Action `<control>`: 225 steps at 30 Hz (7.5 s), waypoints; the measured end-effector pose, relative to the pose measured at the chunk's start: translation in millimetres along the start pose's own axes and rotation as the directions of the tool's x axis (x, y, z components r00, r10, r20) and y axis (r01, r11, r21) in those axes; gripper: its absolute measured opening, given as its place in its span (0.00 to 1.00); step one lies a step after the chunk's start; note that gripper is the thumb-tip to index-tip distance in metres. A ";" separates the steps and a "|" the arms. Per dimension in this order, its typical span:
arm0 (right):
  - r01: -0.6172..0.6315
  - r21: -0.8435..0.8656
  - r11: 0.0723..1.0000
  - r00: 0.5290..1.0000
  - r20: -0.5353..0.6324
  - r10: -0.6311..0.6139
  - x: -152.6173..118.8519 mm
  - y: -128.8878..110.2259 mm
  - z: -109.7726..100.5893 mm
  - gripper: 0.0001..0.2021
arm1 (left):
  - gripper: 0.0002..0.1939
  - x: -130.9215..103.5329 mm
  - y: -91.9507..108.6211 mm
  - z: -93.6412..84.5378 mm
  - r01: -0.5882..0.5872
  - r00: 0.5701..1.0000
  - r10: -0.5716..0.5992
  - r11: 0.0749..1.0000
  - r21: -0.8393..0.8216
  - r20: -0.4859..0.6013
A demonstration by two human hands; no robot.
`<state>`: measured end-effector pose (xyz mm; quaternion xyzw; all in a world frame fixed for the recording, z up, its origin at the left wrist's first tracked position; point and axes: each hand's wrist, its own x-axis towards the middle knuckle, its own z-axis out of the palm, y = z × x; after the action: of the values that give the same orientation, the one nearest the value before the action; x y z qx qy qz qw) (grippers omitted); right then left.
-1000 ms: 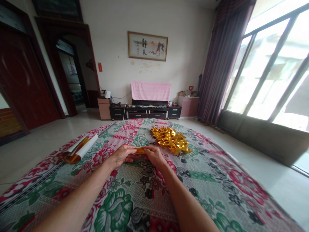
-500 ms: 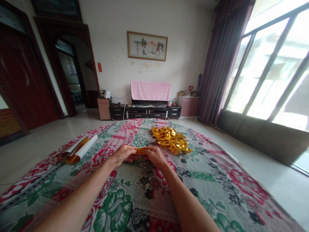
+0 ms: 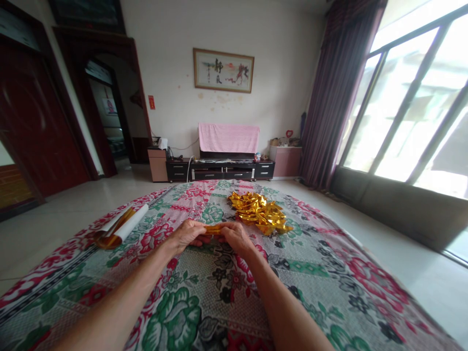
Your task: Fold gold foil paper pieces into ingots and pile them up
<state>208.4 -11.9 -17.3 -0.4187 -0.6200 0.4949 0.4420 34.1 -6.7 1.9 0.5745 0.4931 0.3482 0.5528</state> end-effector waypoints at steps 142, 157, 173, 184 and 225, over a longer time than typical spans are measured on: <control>0.008 -0.010 1.000 1.000 -0.021 -0.008 -8.0 -15.2 10.7 0.18 | 0.14 -9.4 8.0 8.0 -0.008 1.000 0.008 0.999 -0.047 -0.011; -0.016 -0.011 1.000 0.999 -0.027 0.016 -9.8 -20.3 11.4 0.18 | 0.13 -12.9 11.2 8.9 -0.005 0.999 0.003 0.999 -0.051 -0.035; 0.008 -0.046 0.999 1.000 0.001 -0.008 -10.2 -20.5 10.7 0.19 | 0.15 -10.1 7.2 7.9 -0.006 0.999 0.004 0.999 -0.045 -0.036; -0.009 -0.017 1.000 1.000 -0.022 0.009 -11.9 -23.2 12.0 0.18 | 0.14 -11.0 6.7 6.7 -0.015 1.000 0.015 0.998 -0.061 0.007; -0.005 -0.042 0.999 0.999 -0.048 0.003 -11.3 -24.0 13.4 0.18 | 0.13 -8.0 2.2 8.3 -0.008 1.000 0.007 0.988 -0.152 -0.009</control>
<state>196.5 -29.8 3.2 -0.4406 -0.6187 0.4726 0.4469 40.2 -16.4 4.0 0.5309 0.4652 0.3893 0.5917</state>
